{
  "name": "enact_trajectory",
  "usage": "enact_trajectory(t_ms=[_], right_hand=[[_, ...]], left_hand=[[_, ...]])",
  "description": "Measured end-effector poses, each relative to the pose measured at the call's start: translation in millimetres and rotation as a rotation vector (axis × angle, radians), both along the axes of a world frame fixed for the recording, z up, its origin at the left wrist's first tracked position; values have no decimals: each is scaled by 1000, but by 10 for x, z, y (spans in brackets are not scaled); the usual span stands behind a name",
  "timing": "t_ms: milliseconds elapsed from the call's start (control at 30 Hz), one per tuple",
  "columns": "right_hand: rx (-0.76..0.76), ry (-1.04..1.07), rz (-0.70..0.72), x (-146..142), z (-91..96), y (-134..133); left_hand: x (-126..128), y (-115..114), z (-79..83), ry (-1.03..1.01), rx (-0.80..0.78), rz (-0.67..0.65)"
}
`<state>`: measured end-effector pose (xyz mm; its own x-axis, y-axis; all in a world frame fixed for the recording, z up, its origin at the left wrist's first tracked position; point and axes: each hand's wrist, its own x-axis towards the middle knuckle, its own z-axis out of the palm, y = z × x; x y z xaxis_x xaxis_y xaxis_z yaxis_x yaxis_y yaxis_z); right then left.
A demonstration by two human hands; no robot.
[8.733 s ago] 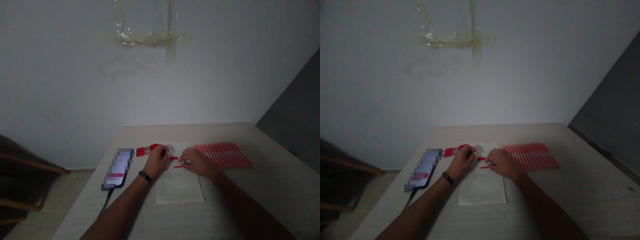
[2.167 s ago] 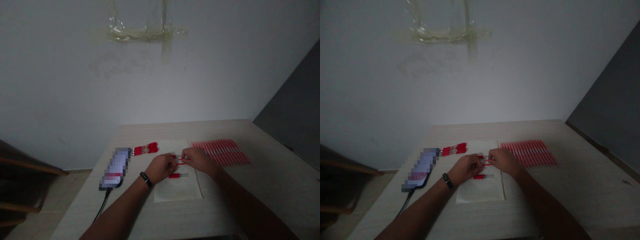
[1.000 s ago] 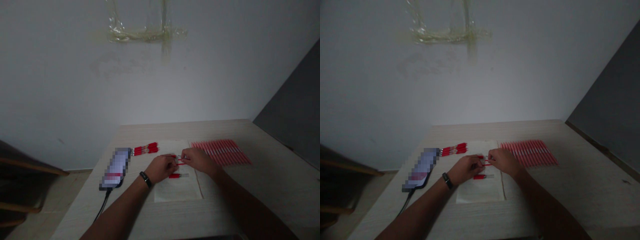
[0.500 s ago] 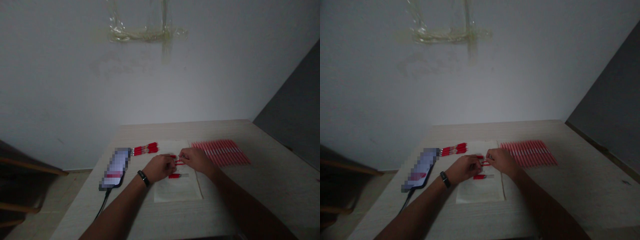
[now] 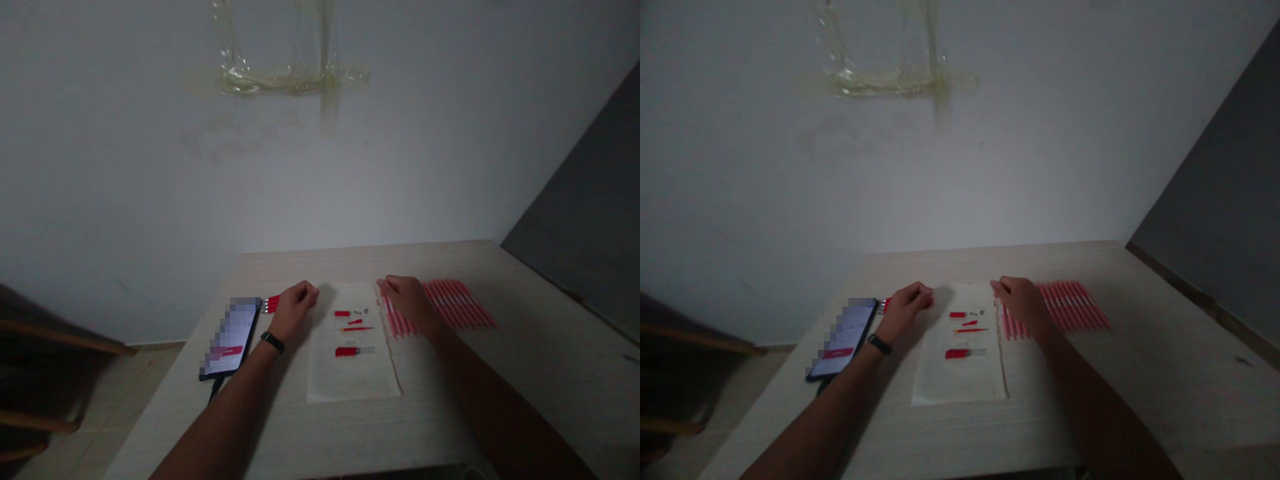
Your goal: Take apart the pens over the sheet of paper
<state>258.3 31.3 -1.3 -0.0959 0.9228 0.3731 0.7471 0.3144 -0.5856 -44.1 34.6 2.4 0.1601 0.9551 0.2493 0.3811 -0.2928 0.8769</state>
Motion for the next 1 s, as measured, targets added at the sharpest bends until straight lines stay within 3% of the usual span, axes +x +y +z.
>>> enact_trajectory(t_ms=[100,233,533,667,833,1000], right_hand=[[-11,65,-33,37,-56,30],[3,85,-62,58,-80,47],[48,90,-92,62,-54,60],[70,76,-90,72,-60,79],[40,98,14,57,-66,84],[15,120,-27,54,-67,82]], left_hand=[[-39,48,-23,-162,-70,79],[-41,57,-25,-229,-97,163],[10,53,-4,-351,-104,192],[15,66,-8,-370,-150,185],[14,56,-6,-317,-172,186],[12,33,5,-267,-155,171]])
